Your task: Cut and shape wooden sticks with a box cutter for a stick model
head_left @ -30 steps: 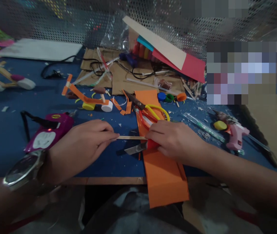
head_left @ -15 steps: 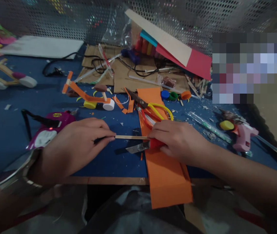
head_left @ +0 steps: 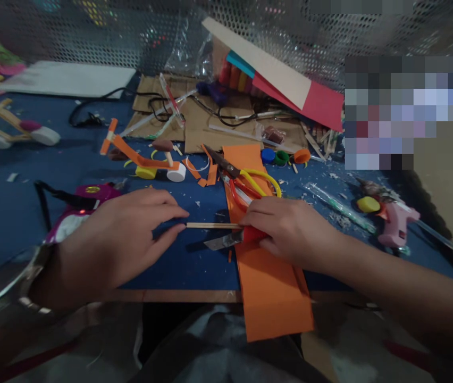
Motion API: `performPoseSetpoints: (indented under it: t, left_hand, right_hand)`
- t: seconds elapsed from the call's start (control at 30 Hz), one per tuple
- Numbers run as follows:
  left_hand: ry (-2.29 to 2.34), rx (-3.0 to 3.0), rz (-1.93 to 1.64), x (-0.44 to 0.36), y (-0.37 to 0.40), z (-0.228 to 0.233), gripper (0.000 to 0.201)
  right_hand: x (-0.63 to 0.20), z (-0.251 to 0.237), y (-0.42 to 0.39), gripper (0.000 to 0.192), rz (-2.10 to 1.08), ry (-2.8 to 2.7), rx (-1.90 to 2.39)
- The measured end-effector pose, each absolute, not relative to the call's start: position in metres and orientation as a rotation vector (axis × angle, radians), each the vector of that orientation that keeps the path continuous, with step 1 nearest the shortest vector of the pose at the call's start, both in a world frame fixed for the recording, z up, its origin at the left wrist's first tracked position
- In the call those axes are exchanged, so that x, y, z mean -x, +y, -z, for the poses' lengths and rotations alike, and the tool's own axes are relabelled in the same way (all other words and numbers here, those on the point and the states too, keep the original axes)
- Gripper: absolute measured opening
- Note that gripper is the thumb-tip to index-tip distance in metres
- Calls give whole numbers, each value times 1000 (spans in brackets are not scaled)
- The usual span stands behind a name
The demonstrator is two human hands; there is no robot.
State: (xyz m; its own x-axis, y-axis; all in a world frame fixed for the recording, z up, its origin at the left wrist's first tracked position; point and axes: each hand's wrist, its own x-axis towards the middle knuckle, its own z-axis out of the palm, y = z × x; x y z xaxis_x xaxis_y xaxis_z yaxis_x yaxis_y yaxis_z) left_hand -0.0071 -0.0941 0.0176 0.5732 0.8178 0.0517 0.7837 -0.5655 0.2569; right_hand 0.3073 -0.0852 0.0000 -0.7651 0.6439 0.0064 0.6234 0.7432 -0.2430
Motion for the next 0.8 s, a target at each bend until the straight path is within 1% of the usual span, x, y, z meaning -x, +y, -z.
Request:
performPoseSetpoints:
  t: [0.13, 0.23, 0.3, 0.5, 0.6, 0.73, 0.8]
  left_hand:
    - [1215, -2670, -183, -9, -86, -25, 36]
    - [1109, -2643, -48, -23, -79, -27, 28]
    - [1061, -2624, 7, -31, -77, -27, 26]
    - [967, -2669, -62, -38, -74, -18, 29]
    - [932, -2653, -110, -37, -73, -14, 29]
    - [921, -2648, -168, -35, -72, -9, 26]
    - [936, -2674, -194, -34, -73, -7, 26]
  right_hand:
    - [-306, -1, -85, 24, -324, -2868, 1048]
    - [-305, -4, -85, 23, -326, -2891, 1067]
    - [-305, -5, -84, 23, -332, -2897, 1067]
    - [-304, -4, -82, 19, -364, -2891, 1053]
    - [-306, -7, -80, 17, -466, -2849, 1056]
    - [-322, -27, -80, 13, -706, -2594, 1091]
    - [-334, -38, -84, 19, -685, -2507, 1189]
